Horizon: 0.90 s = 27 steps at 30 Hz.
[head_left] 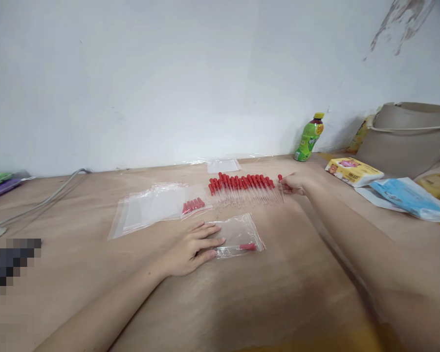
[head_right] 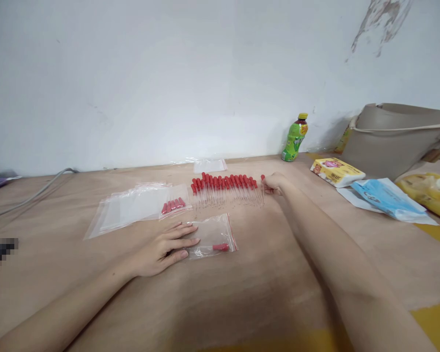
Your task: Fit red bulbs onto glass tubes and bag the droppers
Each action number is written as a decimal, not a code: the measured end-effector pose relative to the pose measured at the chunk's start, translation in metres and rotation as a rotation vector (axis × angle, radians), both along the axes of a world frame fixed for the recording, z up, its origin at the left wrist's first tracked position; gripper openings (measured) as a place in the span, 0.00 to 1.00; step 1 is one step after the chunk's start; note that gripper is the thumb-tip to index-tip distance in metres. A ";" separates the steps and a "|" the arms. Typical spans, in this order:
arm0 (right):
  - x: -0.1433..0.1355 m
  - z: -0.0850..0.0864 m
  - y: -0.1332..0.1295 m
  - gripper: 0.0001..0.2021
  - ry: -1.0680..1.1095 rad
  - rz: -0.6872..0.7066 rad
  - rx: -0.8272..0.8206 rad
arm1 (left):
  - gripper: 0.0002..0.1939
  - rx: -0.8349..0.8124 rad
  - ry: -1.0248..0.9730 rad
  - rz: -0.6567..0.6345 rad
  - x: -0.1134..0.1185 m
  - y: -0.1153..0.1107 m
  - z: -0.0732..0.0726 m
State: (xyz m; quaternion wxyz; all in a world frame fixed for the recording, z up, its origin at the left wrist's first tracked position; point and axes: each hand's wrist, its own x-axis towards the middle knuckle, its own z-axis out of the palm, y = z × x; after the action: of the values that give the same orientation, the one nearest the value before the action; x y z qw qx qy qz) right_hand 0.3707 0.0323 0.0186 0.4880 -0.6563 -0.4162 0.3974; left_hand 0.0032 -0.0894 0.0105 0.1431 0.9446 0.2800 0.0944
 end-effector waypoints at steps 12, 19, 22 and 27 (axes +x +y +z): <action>-0.064 -0.014 -0.104 0.27 0.306 0.038 0.288 | 0.27 0.012 -0.017 0.027 0.000 -0.002 0.001; -0.085 -0.030 -0.126 0.20 0.543 0.021 0.208 | 0.28 0.014 -0.009 0.038 0.000 -0.002 -0.001; -0.083 -0.032 -0.131 0.16 0.442 0.185 0.134 | 0.28 0.011 -0.007 0.044 0.000 -0.002 -0.001; -0.070 -0.032 -0.135 0.13 -0.061 0.580 0.105 | 0.28 0.005 -0.001 0.061 0.000 -0.003 0.000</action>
State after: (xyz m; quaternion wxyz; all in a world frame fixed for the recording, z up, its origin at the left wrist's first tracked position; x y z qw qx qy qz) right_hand 0.3011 -0.1027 -0.0131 0.3745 -0.4955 -0.6210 0.4781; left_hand 0.0030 -0.0920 0.0104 0.1382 0.9359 0.3083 0.0998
